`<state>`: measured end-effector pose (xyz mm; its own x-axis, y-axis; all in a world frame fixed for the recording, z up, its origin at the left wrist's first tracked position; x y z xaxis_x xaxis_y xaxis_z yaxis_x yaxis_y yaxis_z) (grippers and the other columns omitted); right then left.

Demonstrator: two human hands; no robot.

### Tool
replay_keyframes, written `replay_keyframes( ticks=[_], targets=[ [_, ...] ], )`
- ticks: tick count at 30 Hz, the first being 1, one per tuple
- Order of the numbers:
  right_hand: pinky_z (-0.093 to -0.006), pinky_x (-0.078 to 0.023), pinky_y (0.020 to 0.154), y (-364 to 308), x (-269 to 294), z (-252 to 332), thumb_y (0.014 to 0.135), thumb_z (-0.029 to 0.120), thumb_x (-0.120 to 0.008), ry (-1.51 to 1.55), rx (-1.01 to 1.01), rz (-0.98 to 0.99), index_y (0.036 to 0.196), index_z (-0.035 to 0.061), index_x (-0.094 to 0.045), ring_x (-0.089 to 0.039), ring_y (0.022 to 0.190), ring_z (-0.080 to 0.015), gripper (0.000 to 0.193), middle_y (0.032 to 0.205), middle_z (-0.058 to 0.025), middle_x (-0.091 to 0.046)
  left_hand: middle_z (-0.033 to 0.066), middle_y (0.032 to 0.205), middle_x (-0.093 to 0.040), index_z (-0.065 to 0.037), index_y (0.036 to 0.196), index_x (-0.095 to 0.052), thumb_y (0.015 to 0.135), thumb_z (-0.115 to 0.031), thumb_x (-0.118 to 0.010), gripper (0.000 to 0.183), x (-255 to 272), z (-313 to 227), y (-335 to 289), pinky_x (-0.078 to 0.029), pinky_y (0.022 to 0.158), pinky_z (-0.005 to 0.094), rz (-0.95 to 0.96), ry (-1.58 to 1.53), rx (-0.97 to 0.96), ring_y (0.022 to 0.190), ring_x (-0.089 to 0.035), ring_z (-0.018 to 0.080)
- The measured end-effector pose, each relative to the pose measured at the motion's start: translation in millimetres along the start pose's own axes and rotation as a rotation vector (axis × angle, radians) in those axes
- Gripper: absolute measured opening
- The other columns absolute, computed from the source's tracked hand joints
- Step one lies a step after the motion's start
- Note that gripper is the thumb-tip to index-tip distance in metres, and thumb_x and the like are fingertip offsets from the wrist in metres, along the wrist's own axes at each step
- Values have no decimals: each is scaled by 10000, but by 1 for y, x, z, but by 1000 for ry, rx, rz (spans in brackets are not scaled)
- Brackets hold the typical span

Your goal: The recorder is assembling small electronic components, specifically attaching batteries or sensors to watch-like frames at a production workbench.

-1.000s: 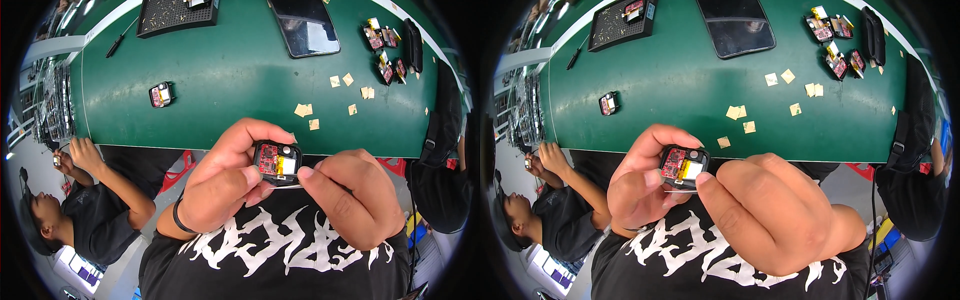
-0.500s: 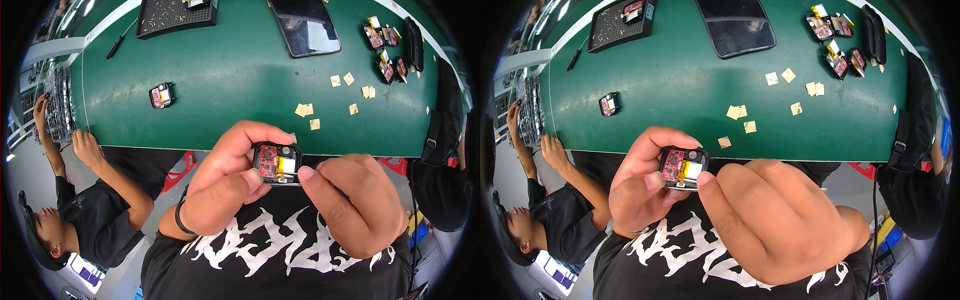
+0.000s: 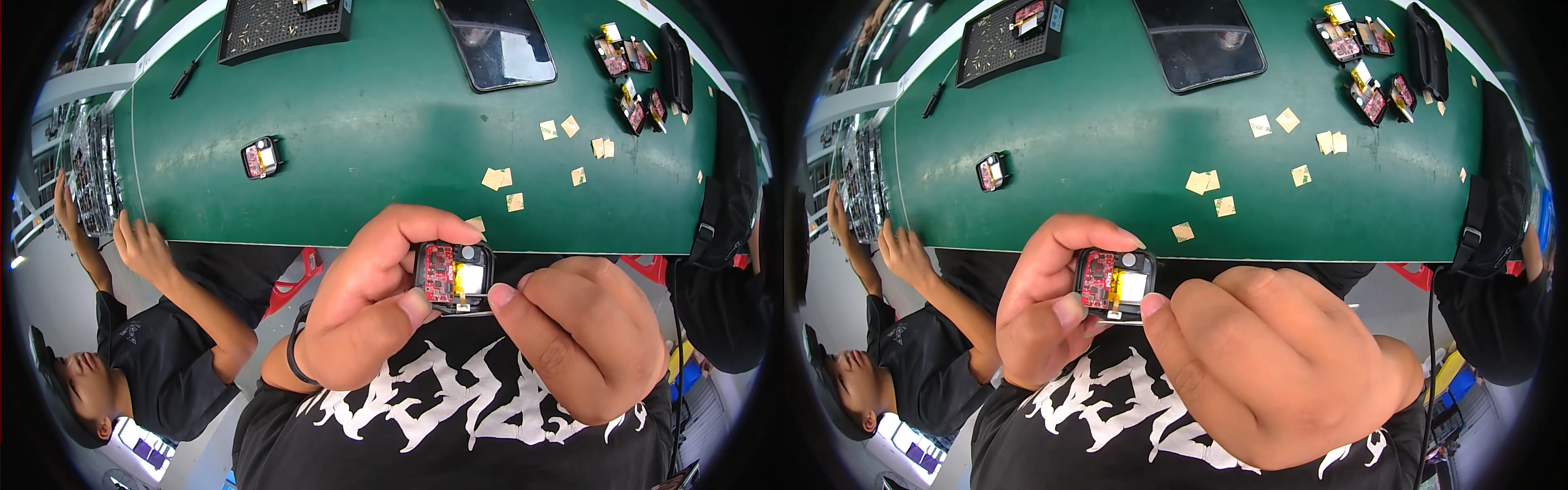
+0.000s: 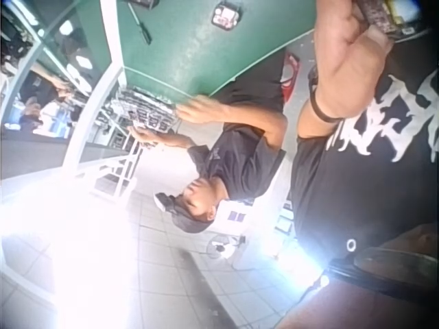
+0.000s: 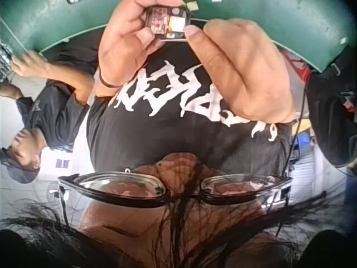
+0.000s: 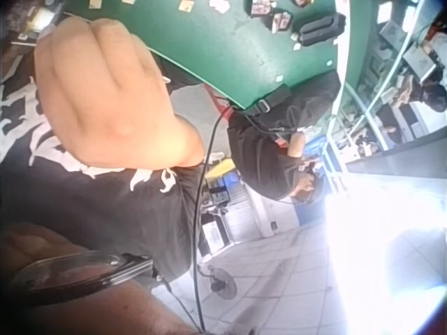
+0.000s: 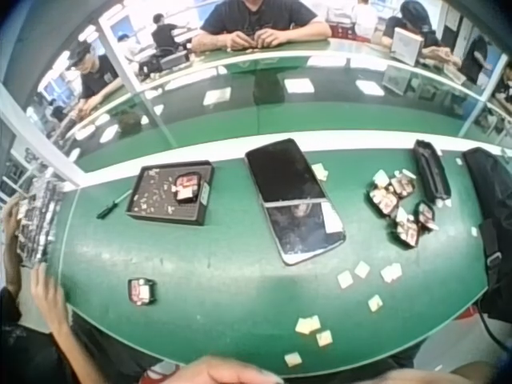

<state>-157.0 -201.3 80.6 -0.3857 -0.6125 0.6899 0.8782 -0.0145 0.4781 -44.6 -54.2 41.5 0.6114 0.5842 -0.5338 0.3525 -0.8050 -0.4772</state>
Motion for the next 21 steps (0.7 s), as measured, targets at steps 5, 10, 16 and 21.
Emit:
replay_keyframes(
  ticks=[5,10,16,21],
  targets=[
    [-301,-480,483,-2,-1,1,537,32,-735,-6,21,-32,946,-101,-742,-600,610,-235,430,821,-143,-622,109,1256,-528,82,1426,-382,916,-42,-453,530,8,4,-2,-424,978,296,239,14,-147,1112,-537,136],
    [-302,-464,474,2,2,7,550,29,-743,-22,-50,41,965,-77,-744,-601,619,-236,429,837,-134,-626,111,1253,-529,92,1421,-395,925,-55,-467,522,9,4,-3,-428,963,292,235,89,-157,1104,-533,134],
    [-310,-450,460,1,5,8,579,27,-776,-12,-63,45,963,-60,-744,-607,627,-238,395,859,-127,-632,116,1246,-536,102,1419,-410,912,-53,-476,533,10,2,-2,-433,949,288,290,156,-229,1087,-535,133],
    [-309,-447,462,1,7,10,591,17,-787,-10,-87,62,965,-49,-748,-608,633,-235,382,865,-121,-635,122,1253,-544,106,1415,-421,896,-39,-466,540,11,5,-1,-439,932,285,323,155,-255,1068,-543,134]
  ],
)
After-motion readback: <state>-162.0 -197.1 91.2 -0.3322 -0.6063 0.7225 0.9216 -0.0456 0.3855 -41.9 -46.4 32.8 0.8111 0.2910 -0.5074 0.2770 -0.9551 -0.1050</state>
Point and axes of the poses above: each hand's wrist, its own y-axis towards the middle knuckle, its own x-axis out of the back of the hand, z = x × y, the point moved 3 cm from there along y, towards the middle knuckle
